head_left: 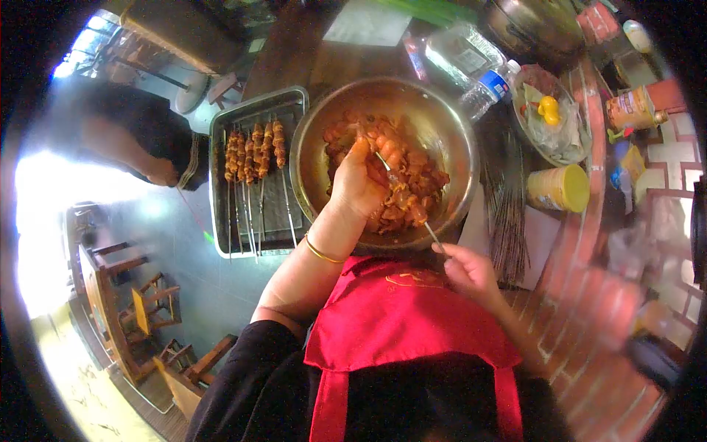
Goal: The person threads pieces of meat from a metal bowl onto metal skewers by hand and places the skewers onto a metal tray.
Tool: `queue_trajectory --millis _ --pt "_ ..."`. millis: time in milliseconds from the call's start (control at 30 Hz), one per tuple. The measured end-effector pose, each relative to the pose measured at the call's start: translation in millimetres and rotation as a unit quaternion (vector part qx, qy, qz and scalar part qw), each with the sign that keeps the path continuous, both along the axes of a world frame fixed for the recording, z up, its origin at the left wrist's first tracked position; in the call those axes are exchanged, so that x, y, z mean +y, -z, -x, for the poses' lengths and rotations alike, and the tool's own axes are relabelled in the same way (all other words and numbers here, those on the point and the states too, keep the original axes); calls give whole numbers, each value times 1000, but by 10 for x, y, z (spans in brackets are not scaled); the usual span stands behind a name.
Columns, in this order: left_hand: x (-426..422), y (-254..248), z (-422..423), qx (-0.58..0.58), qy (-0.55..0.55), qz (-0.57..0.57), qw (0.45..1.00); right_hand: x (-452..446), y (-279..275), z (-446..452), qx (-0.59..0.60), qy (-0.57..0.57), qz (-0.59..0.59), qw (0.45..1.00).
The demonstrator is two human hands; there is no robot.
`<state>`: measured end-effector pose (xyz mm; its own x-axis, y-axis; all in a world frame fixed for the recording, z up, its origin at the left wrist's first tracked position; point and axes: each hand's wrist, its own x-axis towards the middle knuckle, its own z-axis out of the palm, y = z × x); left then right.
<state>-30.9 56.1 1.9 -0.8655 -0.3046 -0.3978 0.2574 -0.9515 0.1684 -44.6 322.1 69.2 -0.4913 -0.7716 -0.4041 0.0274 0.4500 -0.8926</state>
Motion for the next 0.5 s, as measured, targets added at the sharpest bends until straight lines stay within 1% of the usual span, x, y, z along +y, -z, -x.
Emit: queue_trajectory --millis 33,100,167,200,267,333,367,400,433,500 --pt "13 -7 5 4 1 -3 1000 -18 31 -13 29 12 40 999" --pt "42 -42 -2 9 0 -4 1000 -50 19 -23 22 17 41 999" --pt "99 -242 1 23 20 40 999 -84 2 -27 15 23 40 999" --pt "146 -342 2 25 17 40 999 -100 -7 -29 28 28 36 999" --pt "256 -491 12 -36 32 -37 998 -152 -36 -14 43 31 32 998" --pt "371 -485 14 -32 46 -28 998 -222 -68 30 79 50 54 994" --pt "407 -473 11 -30 62 -18 997 -230 -54 41 79 48 54 994" --pt "400 -428 19 -28 60 -2 998 -237 -29 44 54 66 52 995" --pt "393 -458 5 -27 58 -2 998 -246 -12 47 29 85 50 995" --pt "361 -551 -31 -28 70 18 997 -270 -10 50 25 86 53 995"
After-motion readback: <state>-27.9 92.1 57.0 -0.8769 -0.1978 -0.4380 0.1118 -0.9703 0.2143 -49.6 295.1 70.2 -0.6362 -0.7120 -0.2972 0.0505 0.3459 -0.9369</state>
